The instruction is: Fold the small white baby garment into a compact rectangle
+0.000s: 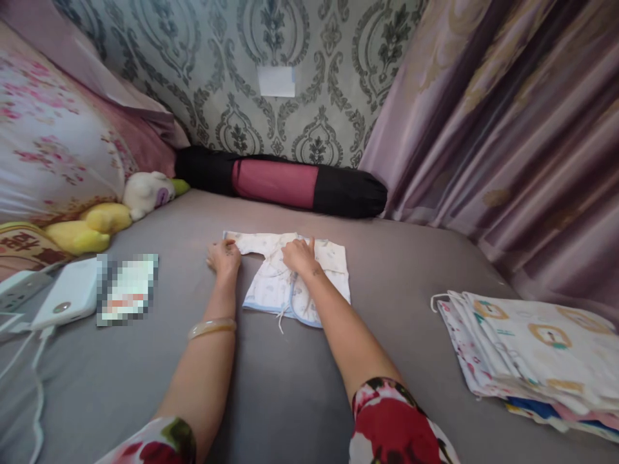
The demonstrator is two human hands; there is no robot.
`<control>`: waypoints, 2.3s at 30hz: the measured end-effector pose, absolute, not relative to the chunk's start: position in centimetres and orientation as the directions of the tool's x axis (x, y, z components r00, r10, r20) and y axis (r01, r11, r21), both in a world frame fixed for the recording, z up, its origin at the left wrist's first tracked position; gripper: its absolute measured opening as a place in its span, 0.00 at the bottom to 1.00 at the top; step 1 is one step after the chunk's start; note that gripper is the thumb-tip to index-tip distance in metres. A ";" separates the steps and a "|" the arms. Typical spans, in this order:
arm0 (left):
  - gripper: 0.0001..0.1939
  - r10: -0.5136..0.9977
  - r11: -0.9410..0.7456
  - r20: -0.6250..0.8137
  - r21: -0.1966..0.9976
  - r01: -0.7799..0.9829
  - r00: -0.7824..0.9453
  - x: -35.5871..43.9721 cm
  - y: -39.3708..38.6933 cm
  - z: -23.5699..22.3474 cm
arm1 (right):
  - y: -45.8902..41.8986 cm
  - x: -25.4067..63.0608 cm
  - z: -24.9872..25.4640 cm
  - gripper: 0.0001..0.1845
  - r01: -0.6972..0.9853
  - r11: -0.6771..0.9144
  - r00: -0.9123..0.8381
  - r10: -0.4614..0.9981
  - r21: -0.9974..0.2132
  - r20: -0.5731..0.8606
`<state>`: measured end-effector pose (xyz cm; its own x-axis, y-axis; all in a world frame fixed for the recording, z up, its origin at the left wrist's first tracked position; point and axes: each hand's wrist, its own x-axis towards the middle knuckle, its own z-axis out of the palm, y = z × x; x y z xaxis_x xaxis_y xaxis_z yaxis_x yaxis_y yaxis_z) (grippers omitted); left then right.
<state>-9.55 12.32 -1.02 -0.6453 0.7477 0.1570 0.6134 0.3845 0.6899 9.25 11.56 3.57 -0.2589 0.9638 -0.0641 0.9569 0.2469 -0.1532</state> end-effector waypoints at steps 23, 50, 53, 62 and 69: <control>0.13 0.625 -0.269 0.042 0.949 -0.165 -0.779 -11.0 15.9 -2.7 | 21.1 7.5 3.9 0.14 0.948 0.295 -0.310 0.940 -0.118 -0.143; 0.07 0.935 -0.248 -0.068 0.575 -0.780 -0.348 -9.8 14.4 0.7 | 13.9 6.2 0.6 0.25 0.962 0.241 -0.239 0.970 -0.131 0.030; 0.06 0.948 -0.265 0.014 0.586 -0.765 -0.318 -8.8 14.2 1.6 | 13.9 6.1 0.9 0.27 0.962 0.236 -0.239 0.971 -0.139 -0.010; 0.07 0.953 -0.275 0.098 0.672 -0.687 -0.286 -5.4 14.6 2.6 | 14.3 5.5 1.3 0.28 0.971 0.184 -0.190 0.981 -0.154 -0.025; 0.13 0.959 -0.258 0.115 0.731 -0.632 -0.259 -3.3 14.7 2.3 | 15.1 5.7 1.0 0.24 0.965 0.157 -0.155 0.988 -0.210 0.027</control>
